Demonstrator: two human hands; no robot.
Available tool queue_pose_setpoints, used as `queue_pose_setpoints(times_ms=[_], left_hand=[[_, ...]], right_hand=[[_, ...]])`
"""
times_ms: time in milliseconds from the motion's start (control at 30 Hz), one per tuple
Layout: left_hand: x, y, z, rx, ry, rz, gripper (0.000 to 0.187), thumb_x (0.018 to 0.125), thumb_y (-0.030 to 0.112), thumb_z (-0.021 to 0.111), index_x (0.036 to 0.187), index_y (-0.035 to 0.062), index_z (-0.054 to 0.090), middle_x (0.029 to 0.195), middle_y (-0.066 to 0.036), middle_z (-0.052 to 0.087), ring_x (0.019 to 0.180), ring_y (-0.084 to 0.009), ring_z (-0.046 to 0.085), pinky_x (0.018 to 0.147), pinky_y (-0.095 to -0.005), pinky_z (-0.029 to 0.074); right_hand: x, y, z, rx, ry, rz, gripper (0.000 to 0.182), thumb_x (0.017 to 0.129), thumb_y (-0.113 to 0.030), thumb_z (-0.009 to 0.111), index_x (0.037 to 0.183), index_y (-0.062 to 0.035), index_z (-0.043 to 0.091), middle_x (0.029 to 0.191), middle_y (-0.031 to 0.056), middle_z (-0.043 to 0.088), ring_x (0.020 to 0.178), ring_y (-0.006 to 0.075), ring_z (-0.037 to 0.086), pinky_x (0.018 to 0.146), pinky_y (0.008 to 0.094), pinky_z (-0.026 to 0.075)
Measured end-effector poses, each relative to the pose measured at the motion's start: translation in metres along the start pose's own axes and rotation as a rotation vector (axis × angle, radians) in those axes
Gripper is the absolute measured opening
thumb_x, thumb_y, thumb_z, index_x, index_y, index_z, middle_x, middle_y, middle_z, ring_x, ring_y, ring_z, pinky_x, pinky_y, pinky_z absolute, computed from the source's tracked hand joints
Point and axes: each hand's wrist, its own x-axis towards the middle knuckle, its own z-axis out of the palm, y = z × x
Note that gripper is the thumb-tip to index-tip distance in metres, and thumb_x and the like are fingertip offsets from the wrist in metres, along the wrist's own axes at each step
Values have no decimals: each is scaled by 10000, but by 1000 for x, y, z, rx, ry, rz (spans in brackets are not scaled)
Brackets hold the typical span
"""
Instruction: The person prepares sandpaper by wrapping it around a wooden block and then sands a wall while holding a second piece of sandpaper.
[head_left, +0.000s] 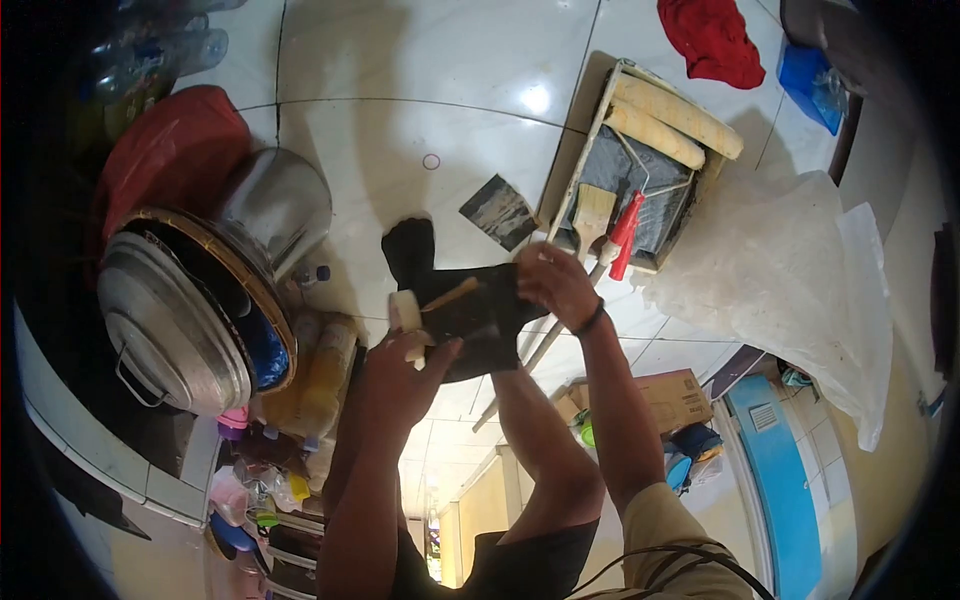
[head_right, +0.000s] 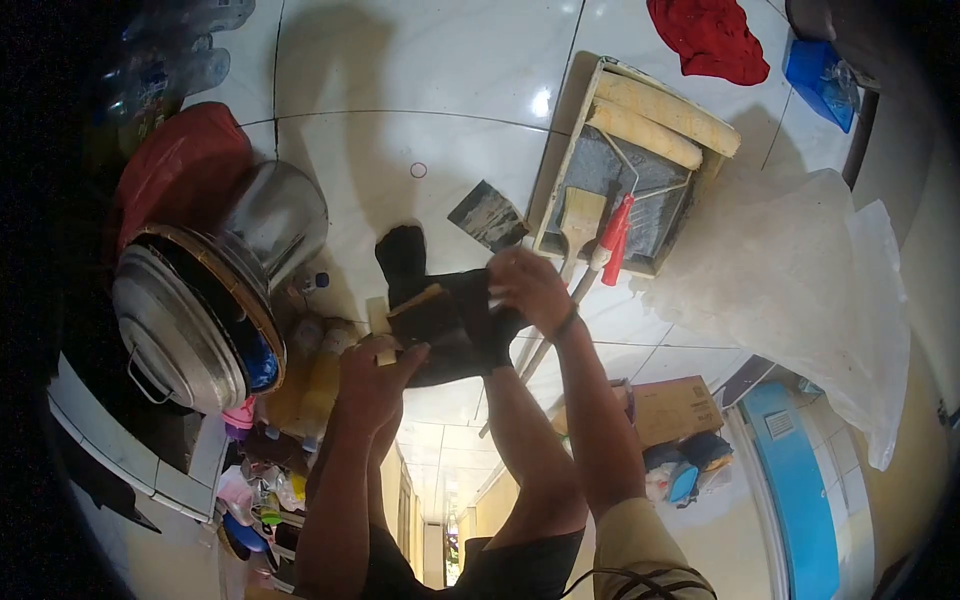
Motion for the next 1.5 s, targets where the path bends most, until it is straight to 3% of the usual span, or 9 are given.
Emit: queue_pose_setpoints(times_ms=[100,533,733,867,900,1033,1200,1400,1500], left_hand=[[3,-13,11,-57,199,-10,391,764,358,774,839,-19,705,833,-212,681,844,-323,665,776,-375,495],[3,-15,7,103,158,11,360,797,312,743,874,-36,703,896,-247,674,867,-369,664,808,-407,504],[-1,-17,17,162,181,44,366,775,323,759,852,-31,707,854,-222,680,855,-358,662,776,-407,495],[-5,-8,24,280,94,75,403,848,388,665,919,-6,707,940,-207,687,920,-359,660,809,-422,509],[-6,-8,25,311,71,109,431,884,422,617,949,5,705,970,-198,689,937,-360,660,816,-427,515],[-9,12,29,342,17,192,379,864,379,661,906,6,712,940,-200,691,930,-348,660,793,-419,520],[-24,24,36,276,26,326,345,812,349,735,852,7,719,892,-212,684,866,-330,671,727,-395,525],[-43,10,53,222,73,529,336,775,330,783,829,6,712,869,-210,678,755,-331,675,633,-378,516],[-48,-4,59,249,29,467,462,785,530,709,902,85,747,892,-160,634,955,-308,626,826,-397,510]], right_hand=[[64,5,0,-1070,453,-160,345,878,-212,675,1128,-9,552,1000,161,635,853,316,658,783,414,547],[158,73,-8,-1602,975,-288,549,758,-297,766,1190,-57,526,1306,166,464,1222,337,435,978,449,404],[140,77,-7,-1197,560,-333,278,817,-151,673,1039,-39,549,945,156,654,895,323,638,771,443,498],[67,33,-4,-715,818,-539,240,785,-134,748,882,-48,545,724,109,644,731,253,668,681,379,508],[59,25,-15,-486,870,-683,287,766,-155,810,787,-64,538,684,30,611,650,117,585,601,284,466],[34,13,-99,-201,911,-739,285,768,-136,820,832,-63,552,754,50,639,691,104,606,602,263,502],[2,53,-155,-702,981,-262,405,826,-295,760,1018,23,598,887,147,670,712,192,671,568,312,564],[-97,34,-32,-111,379,-162,344,909,-318,678,1052,-5,666,876,44,678,792,126,645,678,264,513],[-123,48,-7,-42,280,-105,300,900,-264,697,1028,5,665,878,31,675,768,93,608,653,256,490]])
